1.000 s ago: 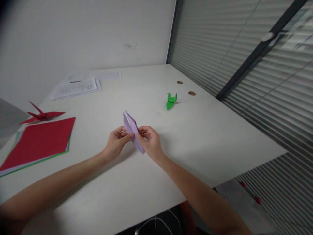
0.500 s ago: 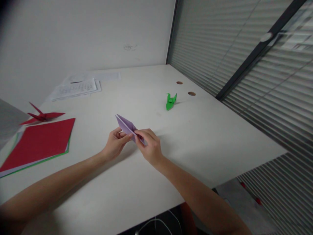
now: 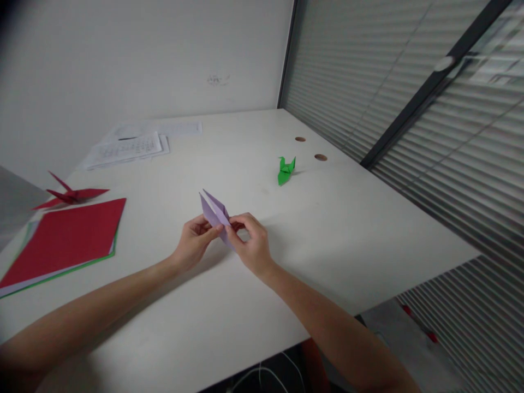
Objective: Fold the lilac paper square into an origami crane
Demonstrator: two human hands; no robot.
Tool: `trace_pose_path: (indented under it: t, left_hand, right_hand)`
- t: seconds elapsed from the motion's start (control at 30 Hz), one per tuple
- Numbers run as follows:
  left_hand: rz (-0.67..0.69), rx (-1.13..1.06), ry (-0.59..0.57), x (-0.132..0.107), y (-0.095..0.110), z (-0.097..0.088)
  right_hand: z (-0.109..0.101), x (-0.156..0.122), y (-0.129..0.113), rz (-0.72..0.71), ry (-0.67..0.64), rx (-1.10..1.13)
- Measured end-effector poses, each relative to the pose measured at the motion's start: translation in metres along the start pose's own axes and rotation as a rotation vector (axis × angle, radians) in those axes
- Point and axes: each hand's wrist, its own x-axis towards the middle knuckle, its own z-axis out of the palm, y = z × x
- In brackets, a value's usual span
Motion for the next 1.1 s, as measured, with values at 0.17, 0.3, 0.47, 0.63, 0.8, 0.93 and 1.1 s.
trace_pose_path:
  t: [0.17,0.3,0.47,0.63,0.8,0.93,1.1]
  left_hand:
    - [-0.004,-0.003,0.004,-0.002,0.001,0.002]
    - [0.03,0.015,0.021,-0.001,-0.002,0.001]
    - [0.033,0.046,0.02,-0.001,0.0,0.001]
    - [-0.011,0.01,0.004,-0.003,0.005,0.005]
    - [-0.067,-0.044,-0.024,-0.004,0.008,0.007]
    - [-0.076,-0.008,-0.055,-0.005,0.007,0.006]
    - [-0.11,-0.019,-0.036,-0.005,0.008,0.007]
  right_hand:
    - [-0.001,0.001,-0.002,0.008,0.008,-0.028]
    - [-0.002,0.002,-0.004,-0.013,-0.012,-0.038]
    - [-0.003,0.003,-0.005,-0.114,-0.037,-0.139]
    - [-0.006,0.003,-0.005,-0.154,-0.066,-0.196]
    - [-0.008,0.003,-0.007,-0.184,-0.051,-0.194]
    - [-0.008,0.004,-0.007,-0.165,-0.044,-0.19]
    - [-0.007,0.006,-0.006,-0.116,-0.053,-0.145]
